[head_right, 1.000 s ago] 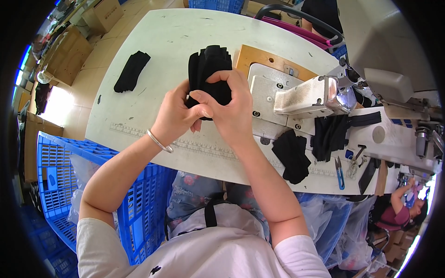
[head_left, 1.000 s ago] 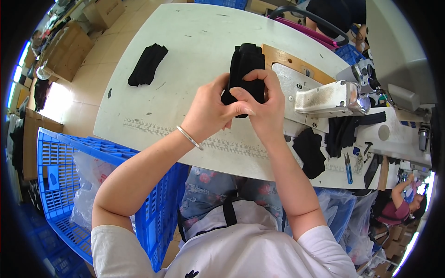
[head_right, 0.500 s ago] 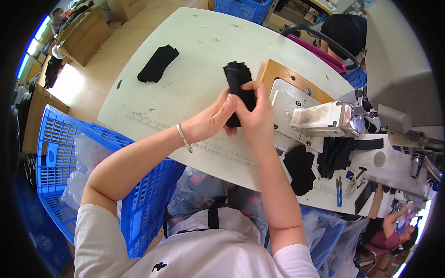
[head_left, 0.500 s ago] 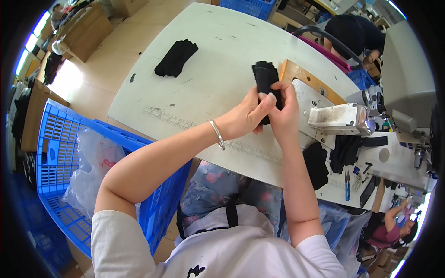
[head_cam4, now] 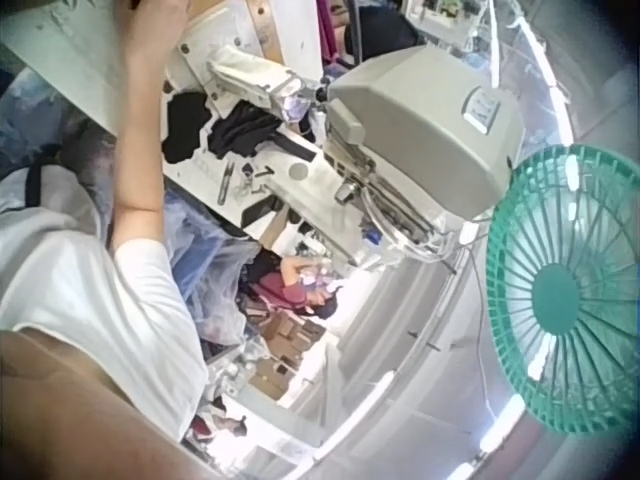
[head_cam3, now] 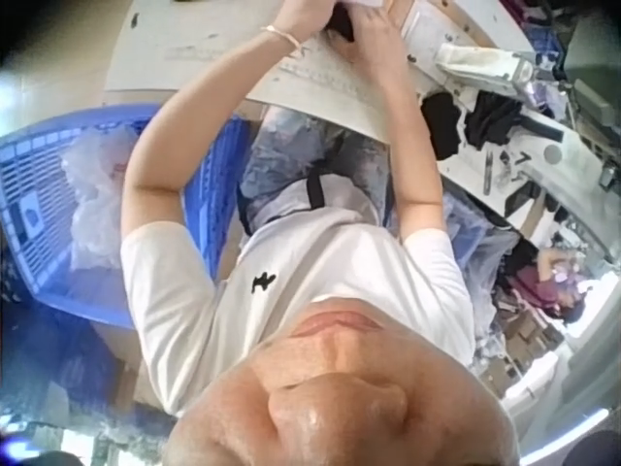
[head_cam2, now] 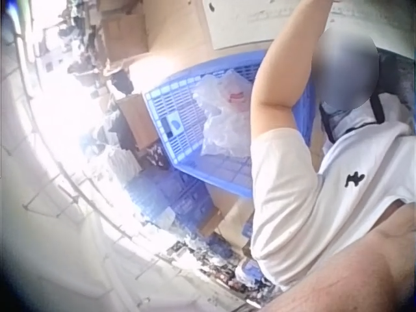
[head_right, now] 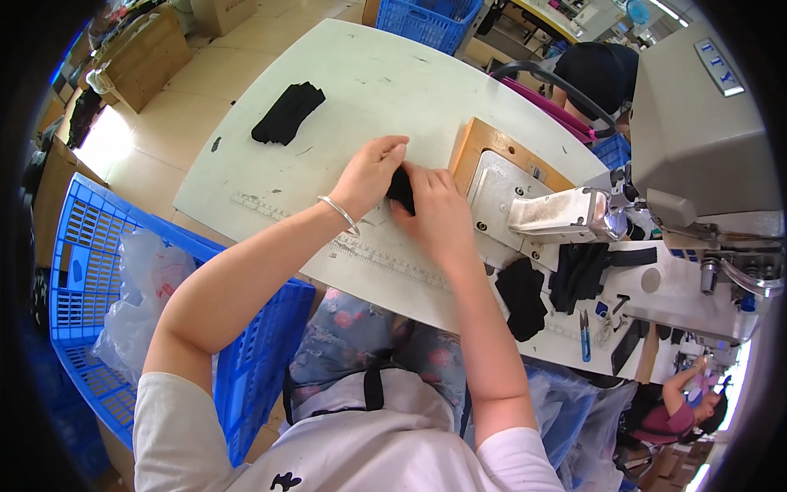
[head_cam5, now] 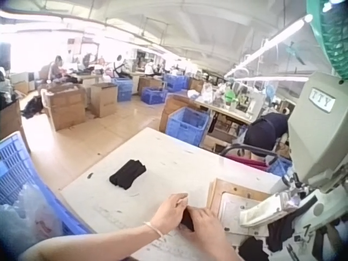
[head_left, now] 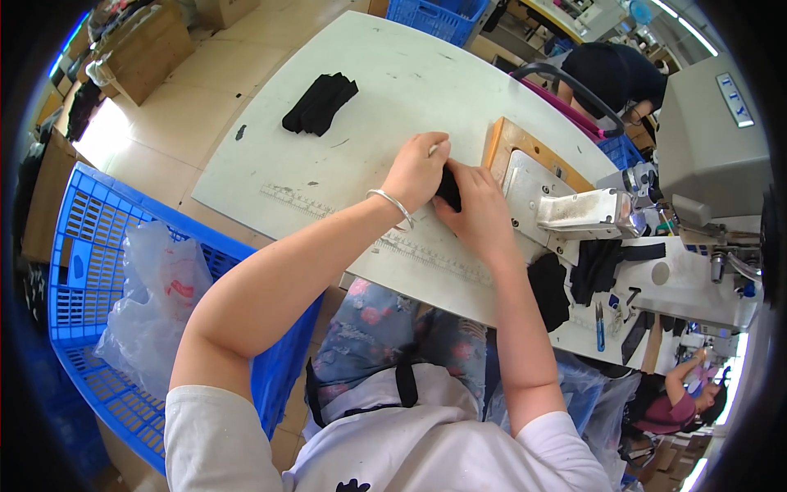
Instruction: The worker is sorting, counting, and bundling small black fabric components (likely shoe liners or uppers) at a manufacturing station.
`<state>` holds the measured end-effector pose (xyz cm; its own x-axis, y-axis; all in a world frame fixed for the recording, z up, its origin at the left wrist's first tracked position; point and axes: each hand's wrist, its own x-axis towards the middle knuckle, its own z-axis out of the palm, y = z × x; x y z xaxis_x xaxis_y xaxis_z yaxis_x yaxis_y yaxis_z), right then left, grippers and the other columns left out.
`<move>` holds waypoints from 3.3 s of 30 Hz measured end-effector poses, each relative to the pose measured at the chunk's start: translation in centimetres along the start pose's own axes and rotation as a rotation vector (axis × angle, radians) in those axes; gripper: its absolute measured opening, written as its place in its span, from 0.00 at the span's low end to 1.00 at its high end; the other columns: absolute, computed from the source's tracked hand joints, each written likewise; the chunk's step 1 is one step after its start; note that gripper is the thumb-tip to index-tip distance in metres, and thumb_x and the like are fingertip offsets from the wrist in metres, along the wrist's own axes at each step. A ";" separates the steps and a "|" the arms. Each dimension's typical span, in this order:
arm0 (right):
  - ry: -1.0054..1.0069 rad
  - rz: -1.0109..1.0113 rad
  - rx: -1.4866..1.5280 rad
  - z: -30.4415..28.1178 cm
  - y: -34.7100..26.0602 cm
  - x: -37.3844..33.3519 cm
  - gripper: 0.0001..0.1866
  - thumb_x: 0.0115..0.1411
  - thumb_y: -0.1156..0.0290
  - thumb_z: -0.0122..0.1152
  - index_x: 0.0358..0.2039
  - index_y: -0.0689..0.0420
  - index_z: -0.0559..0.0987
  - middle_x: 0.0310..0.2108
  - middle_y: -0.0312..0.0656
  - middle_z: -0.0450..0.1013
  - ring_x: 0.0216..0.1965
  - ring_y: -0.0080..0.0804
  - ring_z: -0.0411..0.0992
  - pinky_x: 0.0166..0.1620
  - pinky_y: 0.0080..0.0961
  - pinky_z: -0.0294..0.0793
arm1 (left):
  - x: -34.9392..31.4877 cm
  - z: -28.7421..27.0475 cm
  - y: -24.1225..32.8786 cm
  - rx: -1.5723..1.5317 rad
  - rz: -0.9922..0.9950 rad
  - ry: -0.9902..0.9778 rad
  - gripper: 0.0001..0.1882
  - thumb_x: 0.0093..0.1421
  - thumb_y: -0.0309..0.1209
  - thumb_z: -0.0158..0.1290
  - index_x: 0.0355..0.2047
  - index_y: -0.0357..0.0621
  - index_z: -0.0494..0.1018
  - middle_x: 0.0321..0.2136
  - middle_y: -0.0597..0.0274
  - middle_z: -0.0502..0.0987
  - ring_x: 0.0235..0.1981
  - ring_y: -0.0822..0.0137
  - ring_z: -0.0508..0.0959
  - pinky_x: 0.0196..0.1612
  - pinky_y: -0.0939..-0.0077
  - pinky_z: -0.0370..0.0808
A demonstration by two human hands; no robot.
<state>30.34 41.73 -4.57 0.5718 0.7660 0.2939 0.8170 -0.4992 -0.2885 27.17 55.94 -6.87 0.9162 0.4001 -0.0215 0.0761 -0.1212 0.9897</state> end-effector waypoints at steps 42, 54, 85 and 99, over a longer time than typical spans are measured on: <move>0.330 -0.352 0.226 11.6 -6.5 14.3 0.26 0.57 0.78 0.56 0.58 0.57 0.67 0.56 0.43 0.69 0.57 0.40 0.67 0.58 0.35 0.67 | 1.0 -13.4 0.2 1.123 -0.159 0.582 0.49 0.53 0.36 0.63 0.67 0.37 0.46 0.66 0.40 0.52 0.64 0.46 0.61 0.63 0.65 0.65; 0.314 -0.112 0.307 10.9 -5.8 14.0 0.37 0.49 0.69 0.67 0.59 0.58 0.64 0.55 0.47 0.67 0.58 0.44 0.65 0.59 0.38 0.65 | 1.5 -12.9 1.0 1.147 -0.095 0.369 0.42 0.53 0.24 0.59 0.65 0.62 0.54 0.70 0.53 0.42 0.63 0.42 0.61 0.57 0.54 0.71; 0.365 -0.067 0.296 10.8 -6.1 13.6 0.38 0.51 0.64 0.67 0.62 0.52 0.63 0.57 0.48 0.65 0.60 0.46 0.62 0.62 0.42 0.58 | 2.6 -13.6 -0.4 0.692 -0.089 0.561 0.61 0.45 0.19 0.61 0.69 0.54 0.30 0.67 0.39 0.38 0.68 0.46 0.48 0.68 0.58 0.55; 0.310 -0.298 0.797 -2.7 -8.8 -1.1 0.18 0.58 0.74 0.58 0.51 0.57 0.73 0.50 0.46 0.69 0.53 0.43 0.68 0.55 0.36 0.67 | 4.6 -19.0 -3.3 0.365 0.226 1.183 0.29 0.49 0.14 0.48 0.54 0.31 0.63 0.48 0.42 0.68 0.48 0.51 0.73 0.49 0.59 0.72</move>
<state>22.68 44.19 0.10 0.4330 0.6173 0.6569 0.7071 0.2194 -0.6723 23.65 75.42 -7.57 0.0250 0.8825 0.4696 0.2414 -0.4612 0.8538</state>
